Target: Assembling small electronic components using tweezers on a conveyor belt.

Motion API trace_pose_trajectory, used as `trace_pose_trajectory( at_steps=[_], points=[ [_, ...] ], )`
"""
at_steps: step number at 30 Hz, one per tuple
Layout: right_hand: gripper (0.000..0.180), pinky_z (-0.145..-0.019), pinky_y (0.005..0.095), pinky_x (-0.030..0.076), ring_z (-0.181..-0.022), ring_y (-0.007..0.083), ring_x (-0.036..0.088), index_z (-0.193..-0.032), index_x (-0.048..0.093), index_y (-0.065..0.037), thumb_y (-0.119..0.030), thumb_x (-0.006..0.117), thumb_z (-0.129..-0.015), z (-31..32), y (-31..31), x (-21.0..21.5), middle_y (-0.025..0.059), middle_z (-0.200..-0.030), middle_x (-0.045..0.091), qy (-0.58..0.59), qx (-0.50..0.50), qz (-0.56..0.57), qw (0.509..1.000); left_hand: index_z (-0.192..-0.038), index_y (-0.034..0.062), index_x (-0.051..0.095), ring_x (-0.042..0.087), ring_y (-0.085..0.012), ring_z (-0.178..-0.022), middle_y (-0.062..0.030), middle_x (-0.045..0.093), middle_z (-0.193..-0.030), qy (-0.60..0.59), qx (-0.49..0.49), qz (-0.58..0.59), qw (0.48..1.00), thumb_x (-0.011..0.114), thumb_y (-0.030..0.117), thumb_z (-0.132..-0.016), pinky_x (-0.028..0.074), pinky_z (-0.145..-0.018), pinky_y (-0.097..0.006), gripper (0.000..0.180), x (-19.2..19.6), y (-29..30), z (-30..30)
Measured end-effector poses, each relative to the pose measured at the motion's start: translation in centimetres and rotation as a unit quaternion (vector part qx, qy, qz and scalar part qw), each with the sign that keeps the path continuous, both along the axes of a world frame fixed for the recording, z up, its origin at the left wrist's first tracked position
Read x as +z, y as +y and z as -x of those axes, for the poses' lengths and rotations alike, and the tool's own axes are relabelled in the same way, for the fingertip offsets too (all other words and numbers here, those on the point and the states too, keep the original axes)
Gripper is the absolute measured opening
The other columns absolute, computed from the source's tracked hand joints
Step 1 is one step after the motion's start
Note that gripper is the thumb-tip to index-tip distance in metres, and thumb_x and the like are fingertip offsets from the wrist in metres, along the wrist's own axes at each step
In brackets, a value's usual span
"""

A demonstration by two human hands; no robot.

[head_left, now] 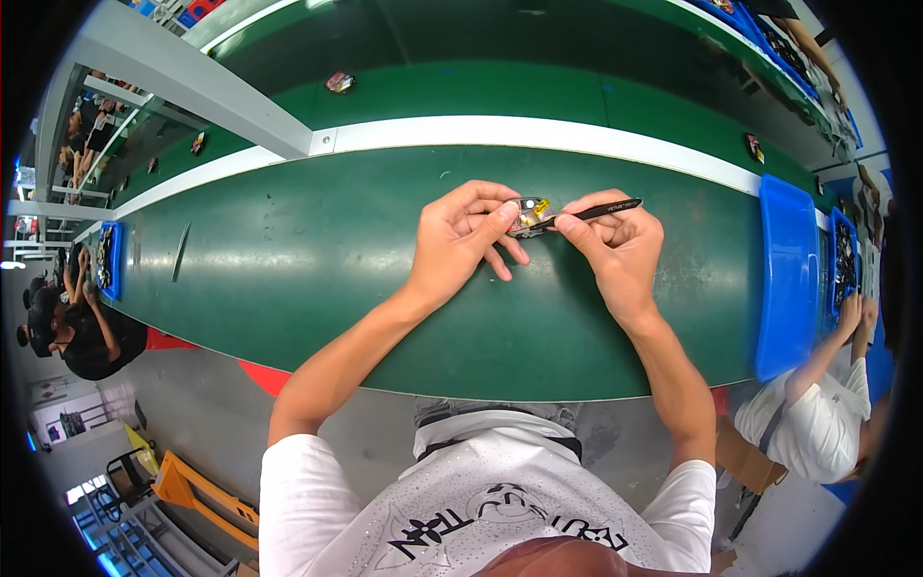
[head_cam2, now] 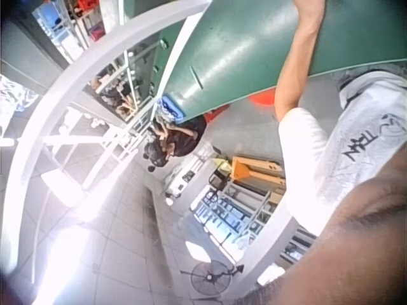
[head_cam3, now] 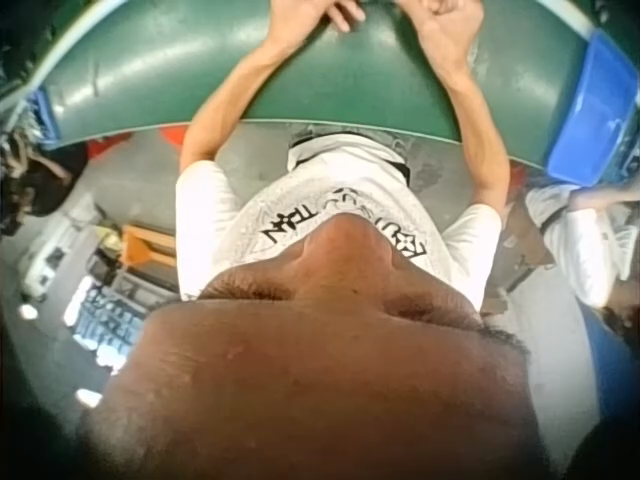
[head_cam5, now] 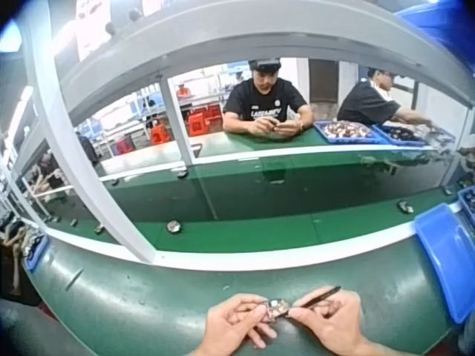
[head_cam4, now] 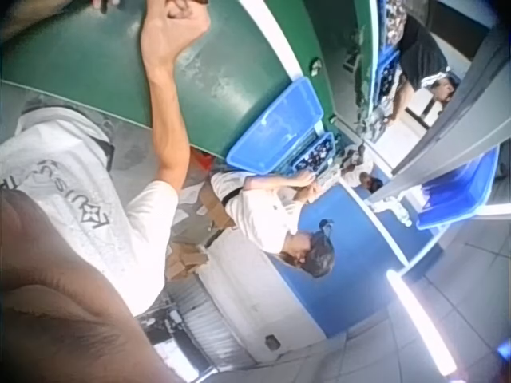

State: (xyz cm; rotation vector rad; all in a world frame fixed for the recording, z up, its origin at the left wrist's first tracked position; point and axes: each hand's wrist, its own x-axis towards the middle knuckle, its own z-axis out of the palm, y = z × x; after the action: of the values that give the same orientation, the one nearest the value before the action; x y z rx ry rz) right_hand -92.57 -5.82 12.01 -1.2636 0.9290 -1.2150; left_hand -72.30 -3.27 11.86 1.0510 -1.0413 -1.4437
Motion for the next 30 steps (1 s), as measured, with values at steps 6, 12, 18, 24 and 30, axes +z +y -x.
trace_pose_trajectory(
  at_steps=[6,12,18,24,30],
  points=[
    [0.01,-0.045,0.0184,0.026,-0.049,-0.0022,0.039,-0.091,0.072,0.003,0.004,0.079,-0.084,0.03,0.33,0.26,-0.0009,-0.073,0.067,0.064,-0.017,0.1,0.993,-0.119,-0.0102,0.059,0.073,-0.025,-0.068,-0.0201,0.069,-0.098,0.02,-0.02,-0.003,1.0,0.059,0.014,-0.102,0.058,-0.046,-0.027,0.029,0.08,0.0,-0.17],
    [0.011,-0.044,0.0189,0.025,-0.048,-0.002,0.038,-0.09,0.073,0.002,0.003,0.081,-0.082,-0.2,0.56,0.13,-0.0003,-0.073,0.067,0.081,-0.03,0.143,0.986,-0.12,-0.0102,0.058,0.073,-0.0257,-0.068,-0.0212,0.069,-0.099,0.026,-0.019,0.013,0.999,0.06,0.014,-0.102,0.058,-0.047,-0.027,0.029,-0.02,0.01,-0.21],
    [0.011,-0.044,0.0189,0.025,-0.048,-0.0019,0.038,-0.09,0.074,0.001,0.003,0.081,-0.082,-0.22,0.61,0.02,-0.0006,-0.072,0.067,0.08,-0.034,0.134,0.987,-0.12,-0.0104,0.058,0.073,-0.0259,-0.067,-0.0218,0.069,-0.099,0.021,-0.013,0.023,0.999,0.06,0.013,-0.102,0.058,-0.047,-0.028,0.03,0.1,0.07,-0.16],
    [0.011,-0.044,0.0189,0.025,-0.049,-0.0021,0.038,-0.09,0.074,0.001,0.003,0.081,-0.082,-0.3,0.59,0.08,-0.0007,-0.071,0.067,0.079,-0.031,0.139,0.987,-0.119,-0.0108,0.058,0.073,-0.0257,-0.067,-0.0222,0.069,-0.099,0.019,-0.01,0.024,0.999,0.06,0.013,-0.102,0.058,-0.047,-0.028,0.029,0.07,0.08,-0.17],
    [0.011,-0.044,0.0188,0.025,-0.049,-0.0023,0.038,-0.09,0.074,0.001,0.002,0.082,-0.082,-0.37,0.62,-0.1,-0.0009,-0.072,0.067,0.07,-0.028,0.13,0.989,-0.119,-0.0108,0.058,0.073,-0.0261,-0.066,-0.0224,0.069,-0.099,0.023,-0.003,0.031,0.999,0.06,0.013,-0.103,0.057,-0.046,-0.027,0.029,-0.08,0.11,-0.19]
  ],
)
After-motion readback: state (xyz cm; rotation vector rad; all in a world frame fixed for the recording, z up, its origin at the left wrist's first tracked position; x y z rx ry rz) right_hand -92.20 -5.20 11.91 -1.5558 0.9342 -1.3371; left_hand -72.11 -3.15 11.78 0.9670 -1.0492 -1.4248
